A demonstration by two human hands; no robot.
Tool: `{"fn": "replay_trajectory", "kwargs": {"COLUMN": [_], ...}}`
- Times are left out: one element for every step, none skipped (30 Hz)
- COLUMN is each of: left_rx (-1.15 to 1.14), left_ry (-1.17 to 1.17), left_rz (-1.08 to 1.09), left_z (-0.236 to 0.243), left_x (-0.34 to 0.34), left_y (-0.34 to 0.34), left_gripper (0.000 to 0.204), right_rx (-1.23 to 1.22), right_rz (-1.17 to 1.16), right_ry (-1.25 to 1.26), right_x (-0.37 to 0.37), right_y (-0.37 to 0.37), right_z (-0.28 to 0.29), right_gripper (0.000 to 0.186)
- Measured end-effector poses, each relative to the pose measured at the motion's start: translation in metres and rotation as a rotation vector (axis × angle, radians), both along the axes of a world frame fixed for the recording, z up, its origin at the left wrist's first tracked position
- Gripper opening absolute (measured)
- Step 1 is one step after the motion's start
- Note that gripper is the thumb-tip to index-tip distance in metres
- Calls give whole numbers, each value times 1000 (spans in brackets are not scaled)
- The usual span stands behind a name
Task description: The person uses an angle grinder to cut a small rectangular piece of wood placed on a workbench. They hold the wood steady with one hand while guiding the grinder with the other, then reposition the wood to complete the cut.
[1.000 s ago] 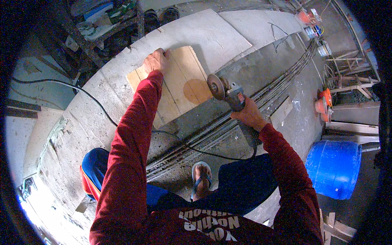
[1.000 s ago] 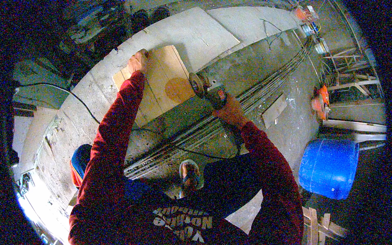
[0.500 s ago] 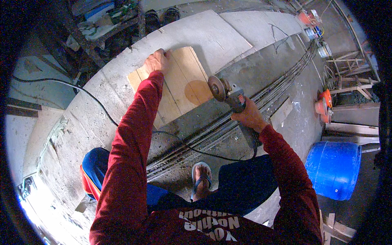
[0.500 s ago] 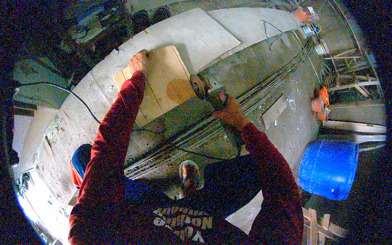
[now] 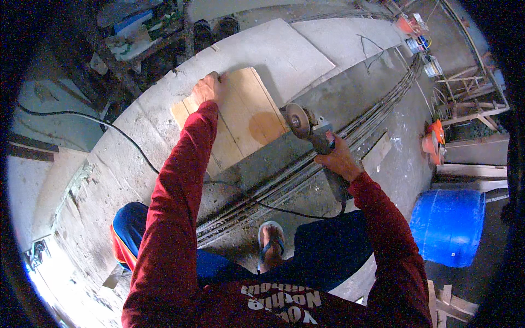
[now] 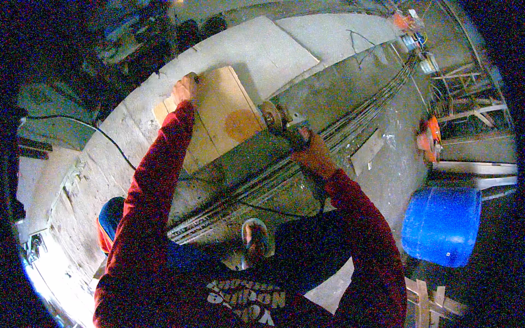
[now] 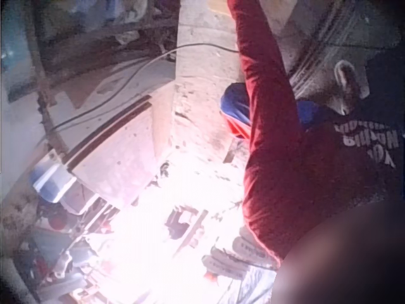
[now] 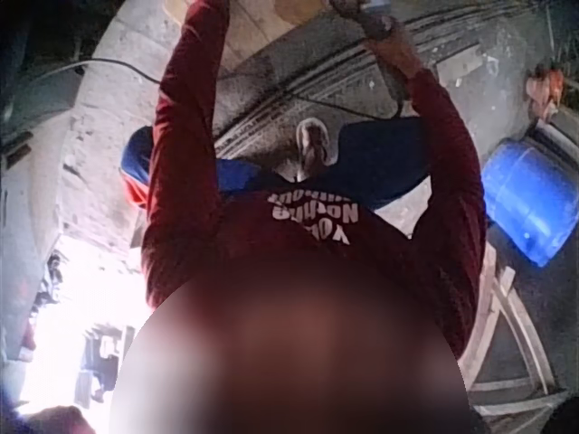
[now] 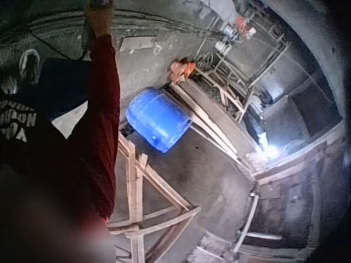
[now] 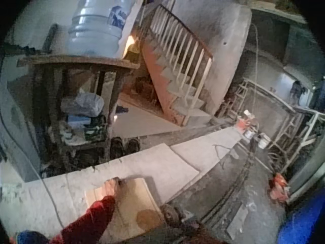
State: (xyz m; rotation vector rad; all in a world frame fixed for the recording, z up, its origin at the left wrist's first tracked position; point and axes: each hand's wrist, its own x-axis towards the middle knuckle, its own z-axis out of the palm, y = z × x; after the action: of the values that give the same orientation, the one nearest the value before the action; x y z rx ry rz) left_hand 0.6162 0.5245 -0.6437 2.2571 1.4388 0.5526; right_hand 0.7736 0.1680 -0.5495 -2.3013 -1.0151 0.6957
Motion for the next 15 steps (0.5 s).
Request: {"fn": "replay_trajectory", "kwargs": {"left_rx": [-20,-1,8,15,19,23,40,28,30,58,89,143,201,162,120], "left_ry": [-18,-5,13,37,22,9,-8,-14,-27,-63,-55,-72,-88,-103,-115], "left_rz": [21,5,-1,-7,1,8,14,6,-2,-6,-30,-48,-64,-46,-35], "left_z": [1,2,2,2,1,0,-1,-3,-5,-6,-5,-4,-1,4,9], "left_x": [1,2,2,2,2,2,1,1,0,0,0,-1,-1,-1,-2], "left_y": [0,0,-1,-1,-2,-2,-3,-3,-3,-3,-2,-4,-4,-4,-7], "left_gripper": [42,42,42,42,41,41,41,40,39,39,39,39,40,40,41], "right_rx": [21,11,12,-17,46,81,118,117,120,105,95,64,79,56,72], "right_rz": [-6,-3,8,-9,3,-14,-29,-17,1,-5,20,22,61,9,-12], "right_ry": [36,-10,-44,-79,-79,-82,-87,-40,4,50,11,-27,-69,-25,20], "right_x": [2,3,5,5,5,6,5,5,5,5,4,4,4,5,5], "right_y": [0,0,2,5,8,12,18,25,34,42,49,55,62,69,74], "right_z": [1,3,4,5,7,8,10,12,14,16,19,22,25,28,29], "right_gripper": [56,54,52,50,48,45,43,41,39,37,37,37,37,37,36]}}
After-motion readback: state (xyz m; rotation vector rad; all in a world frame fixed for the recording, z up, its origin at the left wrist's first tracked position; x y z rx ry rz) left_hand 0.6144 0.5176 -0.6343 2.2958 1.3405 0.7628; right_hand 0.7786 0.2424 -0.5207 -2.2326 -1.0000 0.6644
